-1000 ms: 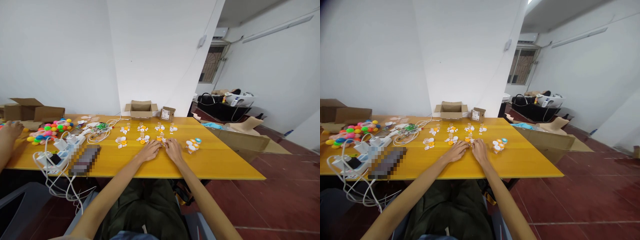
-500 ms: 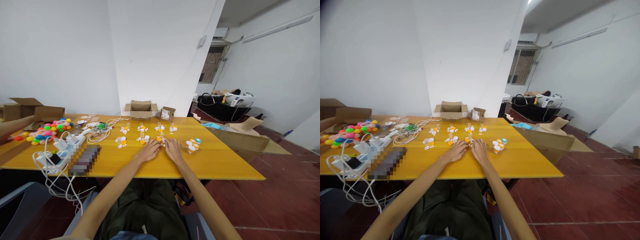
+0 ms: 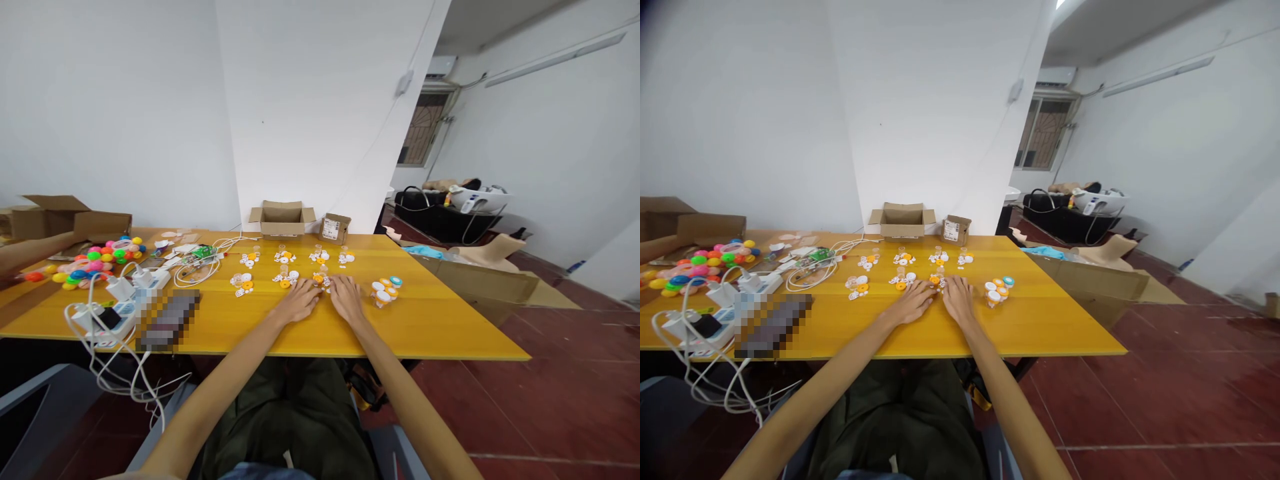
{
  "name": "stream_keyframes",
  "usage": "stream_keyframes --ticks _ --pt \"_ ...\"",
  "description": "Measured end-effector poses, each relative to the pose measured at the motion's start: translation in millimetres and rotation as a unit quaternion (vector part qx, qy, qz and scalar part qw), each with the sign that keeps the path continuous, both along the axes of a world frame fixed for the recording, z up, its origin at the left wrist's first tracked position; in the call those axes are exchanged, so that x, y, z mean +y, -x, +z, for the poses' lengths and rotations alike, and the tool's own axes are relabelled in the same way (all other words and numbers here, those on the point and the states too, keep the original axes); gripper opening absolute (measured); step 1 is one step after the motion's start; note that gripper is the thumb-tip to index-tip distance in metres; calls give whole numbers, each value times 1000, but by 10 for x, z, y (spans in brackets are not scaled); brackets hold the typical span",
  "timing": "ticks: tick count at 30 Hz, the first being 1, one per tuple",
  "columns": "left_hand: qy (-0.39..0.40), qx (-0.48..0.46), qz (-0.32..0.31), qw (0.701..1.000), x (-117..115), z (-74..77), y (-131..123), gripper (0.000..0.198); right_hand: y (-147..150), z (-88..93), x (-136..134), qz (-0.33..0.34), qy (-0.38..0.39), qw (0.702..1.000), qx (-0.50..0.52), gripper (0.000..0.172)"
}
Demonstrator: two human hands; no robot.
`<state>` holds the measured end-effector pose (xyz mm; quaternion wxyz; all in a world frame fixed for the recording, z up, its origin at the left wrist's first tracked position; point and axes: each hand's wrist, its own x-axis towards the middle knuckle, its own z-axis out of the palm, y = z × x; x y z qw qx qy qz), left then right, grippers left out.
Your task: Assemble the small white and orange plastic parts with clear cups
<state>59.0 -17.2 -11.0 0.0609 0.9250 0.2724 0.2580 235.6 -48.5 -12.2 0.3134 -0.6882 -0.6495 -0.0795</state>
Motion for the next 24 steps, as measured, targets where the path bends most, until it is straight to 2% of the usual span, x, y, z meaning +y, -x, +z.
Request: stream_keyframes --ticks 5,10,16,20,24 --pt "-3 25 6 1000 -17 22 1 32 13 -49 41 -5 40 999 8 35" --pt "1 51 19 998 -31 37 0 35 43 -22 25 -28 87 996 6 36" --pt "3 50 20 999 -28 34 1 37 22 7 2 -11 52 999 13 33" --pt "5 32 15 999 -9 16 9 35 4 23 -17 30 11 999 -5 31" --pt "10 24 14 1000 12 -7 12 33 5 35 -33 63 3 998 -27 30"
